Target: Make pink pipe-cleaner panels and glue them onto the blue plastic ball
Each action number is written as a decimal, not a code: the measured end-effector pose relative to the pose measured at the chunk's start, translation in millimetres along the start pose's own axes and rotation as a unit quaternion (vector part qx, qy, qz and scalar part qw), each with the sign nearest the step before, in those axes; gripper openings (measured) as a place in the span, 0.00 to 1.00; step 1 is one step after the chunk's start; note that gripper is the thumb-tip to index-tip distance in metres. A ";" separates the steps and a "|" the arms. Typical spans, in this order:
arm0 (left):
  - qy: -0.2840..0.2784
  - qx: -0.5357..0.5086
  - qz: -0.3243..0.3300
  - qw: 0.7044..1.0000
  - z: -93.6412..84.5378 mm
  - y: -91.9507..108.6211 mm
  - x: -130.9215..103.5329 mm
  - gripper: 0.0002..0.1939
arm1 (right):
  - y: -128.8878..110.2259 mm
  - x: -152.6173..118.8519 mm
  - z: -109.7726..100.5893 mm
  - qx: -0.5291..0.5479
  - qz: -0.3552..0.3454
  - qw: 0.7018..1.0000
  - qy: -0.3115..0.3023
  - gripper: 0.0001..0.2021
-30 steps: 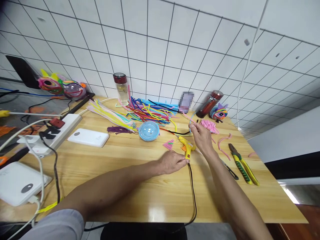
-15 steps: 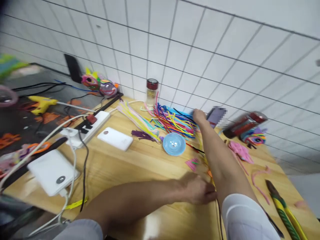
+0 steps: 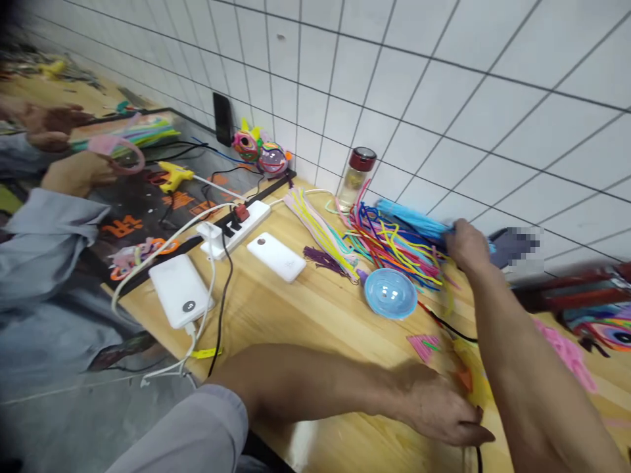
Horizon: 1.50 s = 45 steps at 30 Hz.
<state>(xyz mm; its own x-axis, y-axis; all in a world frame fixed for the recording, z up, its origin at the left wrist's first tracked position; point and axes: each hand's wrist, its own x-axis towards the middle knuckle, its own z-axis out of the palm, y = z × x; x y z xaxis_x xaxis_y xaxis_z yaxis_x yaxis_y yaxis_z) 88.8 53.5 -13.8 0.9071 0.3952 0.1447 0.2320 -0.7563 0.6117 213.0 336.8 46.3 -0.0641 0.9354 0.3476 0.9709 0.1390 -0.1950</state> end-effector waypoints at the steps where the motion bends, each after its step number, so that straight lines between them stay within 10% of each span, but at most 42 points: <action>1: 0.008 0.003 0.009 1.000 1.0 -1.8 -0.9 0.11 | 1.2 -1.0 -5.9 -0.013 0.026 1.000 0.006 0.12; 11: 0.001 -0.016 0.006 1.000 -2.7 -4.7 4.2 0.15 | -22.1 -19.5 -24.8 0.009 0.080 0.974 0.213 0.20; 20: 0.009 -0.015 -0.085 0.996 0.6 4.5 -6.8 0.27 | -33.3 -35.9 -21.6 -0.092 0.026 0.995 -0.038 0.22; 31: -0.003 0.008 -0.112 0.994 4.6 3.0 -10.0 0.27 | 4.6 -122.7 -113.9 0.076 0.089 0.992 0.042 0.11; 36: 0.077 -0.049 -0.126 0.988 9.5 -1.0 -12.3 0.24 | 35.5 -222.0 -145.7 0.385 0.189 0.890 0.156 0.17; 40: 0.138 -0.140 -0.120 0.973 12.2 -4.3 -12.6 0.25 | 38.9 -277.7 -128.6 0.488 0.233 0.802 0.253 0.22; 45: 0.150 -0.162 -0.123 0.968 10.1 -2.7 -16.1 0.25 | 33.1 -304.1 -95.2 0.460 0.220 0.803 0.308 0.25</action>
<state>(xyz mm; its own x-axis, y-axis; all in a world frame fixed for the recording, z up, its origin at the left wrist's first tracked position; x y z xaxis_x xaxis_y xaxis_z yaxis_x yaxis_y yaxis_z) 77.1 43.9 -25.6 0.6851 0.7122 0.1530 0.2615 -0.4364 0.8609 286.6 25.9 21.4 0.6393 0.6612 0.3925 0.2688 0.2861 -0.9197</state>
